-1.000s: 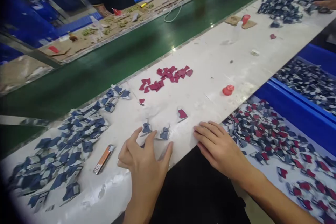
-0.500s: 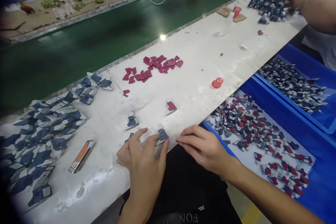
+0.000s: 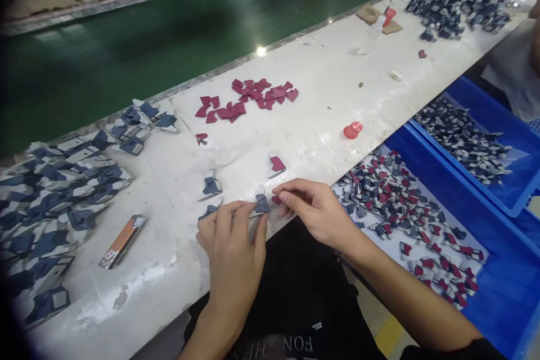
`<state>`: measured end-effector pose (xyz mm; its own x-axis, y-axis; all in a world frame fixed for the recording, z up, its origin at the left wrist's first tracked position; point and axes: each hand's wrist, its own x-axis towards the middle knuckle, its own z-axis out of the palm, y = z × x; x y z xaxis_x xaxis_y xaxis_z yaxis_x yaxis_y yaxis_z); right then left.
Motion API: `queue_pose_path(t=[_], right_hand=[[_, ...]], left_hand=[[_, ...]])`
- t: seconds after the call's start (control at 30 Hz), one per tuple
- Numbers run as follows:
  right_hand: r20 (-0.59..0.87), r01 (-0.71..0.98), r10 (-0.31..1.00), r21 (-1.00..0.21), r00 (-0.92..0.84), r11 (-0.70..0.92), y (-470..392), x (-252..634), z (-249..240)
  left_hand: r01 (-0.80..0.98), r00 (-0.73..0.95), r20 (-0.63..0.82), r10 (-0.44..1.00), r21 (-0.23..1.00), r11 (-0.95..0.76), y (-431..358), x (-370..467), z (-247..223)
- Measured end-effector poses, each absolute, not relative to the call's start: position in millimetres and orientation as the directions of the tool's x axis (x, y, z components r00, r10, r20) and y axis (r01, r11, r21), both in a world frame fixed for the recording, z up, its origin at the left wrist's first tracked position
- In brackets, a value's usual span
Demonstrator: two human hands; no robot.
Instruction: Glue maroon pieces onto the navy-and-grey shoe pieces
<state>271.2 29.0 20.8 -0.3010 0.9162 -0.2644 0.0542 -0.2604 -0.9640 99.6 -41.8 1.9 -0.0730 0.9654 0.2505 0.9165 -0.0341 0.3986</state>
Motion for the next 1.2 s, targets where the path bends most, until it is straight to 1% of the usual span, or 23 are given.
queue_pose_path(t=[0.1, 0.27, 0.43, 0.73, 0.93, 1.03, 1.13, 1.2], right_hand=[[-0.294, 0.114, 0.901, -0.956, -0.320, -0.272, 31, 269, 21], [-0.344, 0.116, 0.859, -0.939, -0.378, -0.325, 32, 264, 19], [-0.370, 0.201, 0.848, -0.928, -0.379, -0.315, 34, 259, 23], [-0.319, 0.294, 0.882, -0.930, -0.347, -0.221, 34, 251, 24], [-0.325, 0.371, 0.876, -0.910, -0.358, -0.186, 38, 245, 25], [-0.345, 0.450, 0.865, -0.879, -0.365, -0.160, 39, 244, 25], [-0.349, 0.568, 0.874, -0.816, -0.338, -0.106, 37, 243, 24], [-0.332, 0.593, 0.888, -0.800, -0.319, -0.086, 34, 243, 23]], left_hand=[[0.912, -0.075, 0.235, 0.969, 0.410, -0.029, -43, 100, 1], [0.904, -0.087, 0.197, 0.977, 0.428, -0.006, -46, 101, 2], [0.893, -0.079, 0.177, 0.981, 0.449, -0.009, -47, 100, 3], [0.879, -0.078, 0.161, 0.984, 0.476, -0.008, -44, 98, 0], [0.878, -0.097, 0.176, 0.980, 0.480, 0.000, -47, 99, -1], [0.900, -0.078, 0.202, 0.976, 0.435, -0.018, -46, 99, -1], [0.916, -0.075, 0.227, 0.971, 0.401, -0.023, -42, 100, 0], [0.917, -0.077, 0.235, 0.969, 0.399, -0.024, -40, 100, 2]])
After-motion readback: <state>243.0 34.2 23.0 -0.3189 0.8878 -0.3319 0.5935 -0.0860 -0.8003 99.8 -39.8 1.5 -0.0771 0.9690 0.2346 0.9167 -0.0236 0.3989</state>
